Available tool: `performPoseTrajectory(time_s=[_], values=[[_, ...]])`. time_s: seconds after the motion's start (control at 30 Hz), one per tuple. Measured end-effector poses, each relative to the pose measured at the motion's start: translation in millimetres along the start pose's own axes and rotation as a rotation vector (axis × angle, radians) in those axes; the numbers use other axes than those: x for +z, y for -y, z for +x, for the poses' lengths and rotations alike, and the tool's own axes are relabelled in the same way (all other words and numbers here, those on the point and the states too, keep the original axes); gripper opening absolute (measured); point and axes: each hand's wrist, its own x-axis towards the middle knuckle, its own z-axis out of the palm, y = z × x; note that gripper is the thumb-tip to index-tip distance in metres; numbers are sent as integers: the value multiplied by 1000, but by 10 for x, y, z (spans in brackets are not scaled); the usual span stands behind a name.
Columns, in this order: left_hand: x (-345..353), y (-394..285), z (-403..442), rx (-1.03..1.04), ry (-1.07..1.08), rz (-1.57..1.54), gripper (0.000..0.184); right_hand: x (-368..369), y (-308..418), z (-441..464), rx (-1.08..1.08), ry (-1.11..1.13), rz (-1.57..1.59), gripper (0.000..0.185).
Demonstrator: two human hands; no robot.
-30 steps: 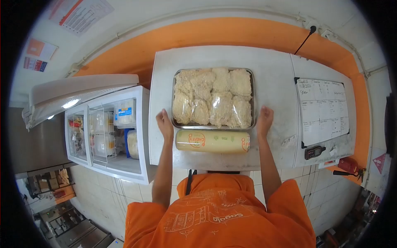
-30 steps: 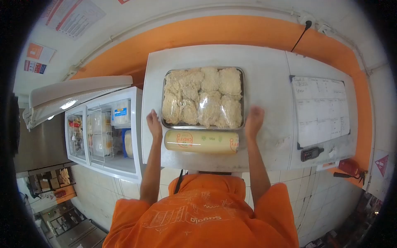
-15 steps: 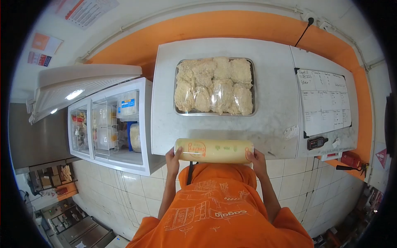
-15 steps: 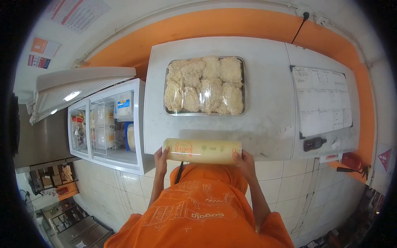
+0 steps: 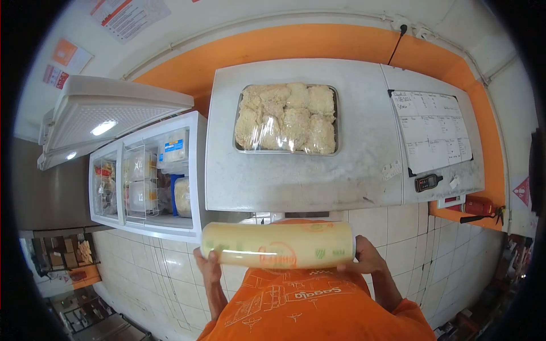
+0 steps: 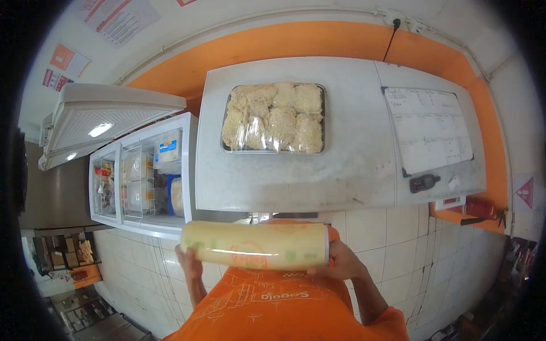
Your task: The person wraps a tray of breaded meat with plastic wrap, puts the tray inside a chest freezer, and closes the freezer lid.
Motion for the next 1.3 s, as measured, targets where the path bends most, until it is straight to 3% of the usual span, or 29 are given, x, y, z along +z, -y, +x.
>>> performPoseTrajectory(time_s=[0.07, 0.17, 0.23, 0.37, 0.47, 0.5, 0.53, 0.57, 0.63, 0.7, 0.83, 0.93, 0.97, 1.03, 1.1, 1.23, 1.3], values=[[-211, -231, -96, -16, -76, -65, 54, 35, 97, -105, -99, 181, -111, 39], [-350, -553, -151, 20, -491, -326, 39, 254, 763, -178, -187, 142, -47, 37], [-526, -672, -27, 126, -582, -265, 39, 328, 910, -169, -521, 284, -146, 38], [-698, -801, 532, 363, -608, 11, 39, 454, 1084, -55, -541, 232, -134, 37], [-489, -1007, 1257, 520, -352, 242, 40, 472, 995, 164, -508, 25, -191, 32], [159, -1408, 1386, 363, -220, -70, 38, 494, 986, 249, -510, -26, -175, 31], [453, -1496, 1647, 485, -52, -88, 37, 514, 979, 334, -512, -77, -160, 30], [805, -1821, 1821, 650, 92, 432, 40, 523, 939, 436, -553, -111, -123, 31], [1492, -2157, 2126, 569, 242, 458, 45, 591, 765, 646, -616, -172, -77, 33], [2088, -2305, 2488, 518, 403, 520, 48, 641, 491, 936, -972, -580, -595, 30], [3394, -2092, 2868, 379, 711, 476, 39, 635, 30, 1225, -964, -795, -656, 39], [4197, -1519, 2903, 267, 797, 525, 35, 713, 53, 1222, -720, -938, 118, 43], [4380, -1307, 2861, 207, 848, 374, 32, 697, -54, 1229, -708, -972, 155, 43], [4677, -917, 2802, 131, 911, 249, 30, 551, -119, 1217, -512, -921, 928, 39], [4847, -580, 2776, 289, 943, 360, 32, 349, -311, 1223, -468, -1015, 997, 38], [5202, -96, 2597, 368, 968, 568, 36, 38, -801, 1302, -491, -1069, 1112, 39], [5231, 116, 2559, 412, 1115, 835, 46, -1, -978, 1305, -520, -1106, 1167, 37]])
